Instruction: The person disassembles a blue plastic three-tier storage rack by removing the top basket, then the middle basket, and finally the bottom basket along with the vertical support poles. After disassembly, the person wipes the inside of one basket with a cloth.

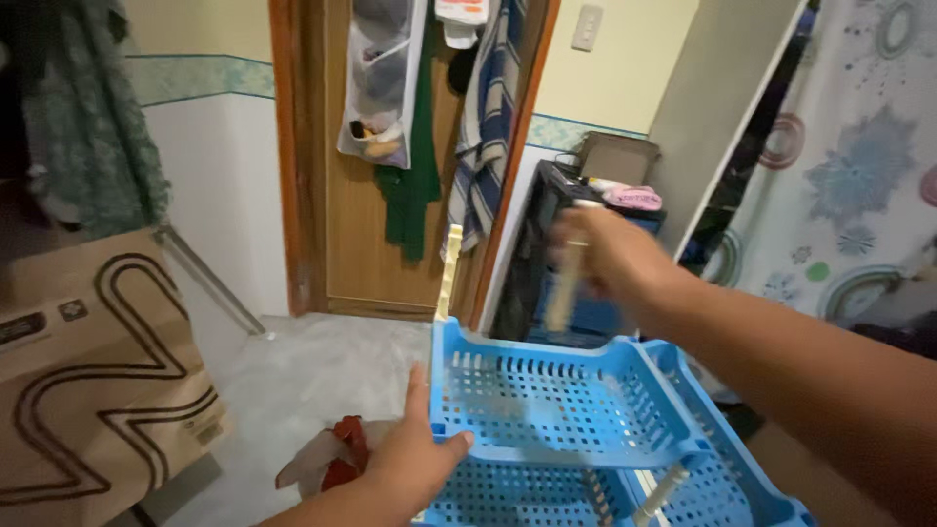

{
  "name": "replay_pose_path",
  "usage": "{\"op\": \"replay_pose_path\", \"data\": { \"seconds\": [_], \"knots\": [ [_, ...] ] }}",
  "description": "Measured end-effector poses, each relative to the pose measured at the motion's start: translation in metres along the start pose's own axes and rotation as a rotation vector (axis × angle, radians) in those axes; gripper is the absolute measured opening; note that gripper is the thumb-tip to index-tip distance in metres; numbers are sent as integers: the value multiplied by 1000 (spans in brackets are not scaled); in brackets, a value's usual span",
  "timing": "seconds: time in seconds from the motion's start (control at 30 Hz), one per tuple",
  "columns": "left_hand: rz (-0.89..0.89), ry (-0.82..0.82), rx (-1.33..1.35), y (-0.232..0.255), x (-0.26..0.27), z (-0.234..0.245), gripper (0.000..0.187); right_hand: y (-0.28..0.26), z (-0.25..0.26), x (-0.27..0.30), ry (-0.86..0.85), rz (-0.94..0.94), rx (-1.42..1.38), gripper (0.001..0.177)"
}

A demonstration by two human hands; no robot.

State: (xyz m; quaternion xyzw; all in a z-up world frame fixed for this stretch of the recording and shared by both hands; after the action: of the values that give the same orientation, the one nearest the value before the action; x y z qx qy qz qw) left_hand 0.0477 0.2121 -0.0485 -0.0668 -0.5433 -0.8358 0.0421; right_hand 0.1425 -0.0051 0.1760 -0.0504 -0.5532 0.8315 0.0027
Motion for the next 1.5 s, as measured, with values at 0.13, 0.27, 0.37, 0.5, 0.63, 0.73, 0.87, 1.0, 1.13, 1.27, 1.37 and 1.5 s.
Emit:
{"op": "replay_pose_path", "data": {
  "seconds": [0.13, 0.27, 0.37, 0.5, 0.63, 0.73, 0.87, 1.0, 1.13, 1.27, 1.37, 1.5],
  "knots": [
    [-10, 13, -25, -5, -11, -5, 103, 80, 111, 6, 264, -90, -134, 28],
    [-57, -118, 148, -9, -30, -19, 78, 139, 176, 19, 424, -211, -266, 27],
    [9, -127, 88, -17, -43, -22, 77, 169, 190, 34, 376, -380, -307, 39],
    [-112, -66, 204, -1, -48, -9, 79, 192, 202, 58, 377, -615, 98, 57],
    [35, 97, -11, 7, -70, 17, 84, 177, 167, 28, 234, -556, 112, 54],
    [-17, 213, -99, 29, -101, 33, 99, 121, 98, -15, 8, -272, 189, 42],
    [-23, 120, -373, 37, -147, 7, 100, 57, -27, -29, -324, -68, 38, 44],
    [28, 22, -444, 11, -157, -11, 103, 26, -96, -25, -357, -121, 12, 62],
    [26, -117, -437, 1, -139, -20, 109, 26, -134, -26, -486, -191, -107, 74],
    [-23, -64, -454, 21, -122, -10, 109, 46, -149, -48, -484, -212, -73, 78],
    [21, -88, -389, 25, -110, -13, 113, 17, -157, -63, -475, 643, 688, 84],
    [-7, -48, -417, 27, -103, -8, 116, 80, -161, -113, -426, -170, -156, 49]
  ]
}}
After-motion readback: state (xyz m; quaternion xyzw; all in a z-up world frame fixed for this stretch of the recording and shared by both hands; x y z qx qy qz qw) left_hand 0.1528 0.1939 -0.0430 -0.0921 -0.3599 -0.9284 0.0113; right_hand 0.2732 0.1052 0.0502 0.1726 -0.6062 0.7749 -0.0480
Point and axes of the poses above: each hand's wrist, its own x-axis away from the middle knuckle, its own z-axis out of the back of the hand, y = z × x, the point moved 9 cm from there along -x, towards the middle knuckle, and after that the axes turned 1 degree about y, right-handed, at the moved point
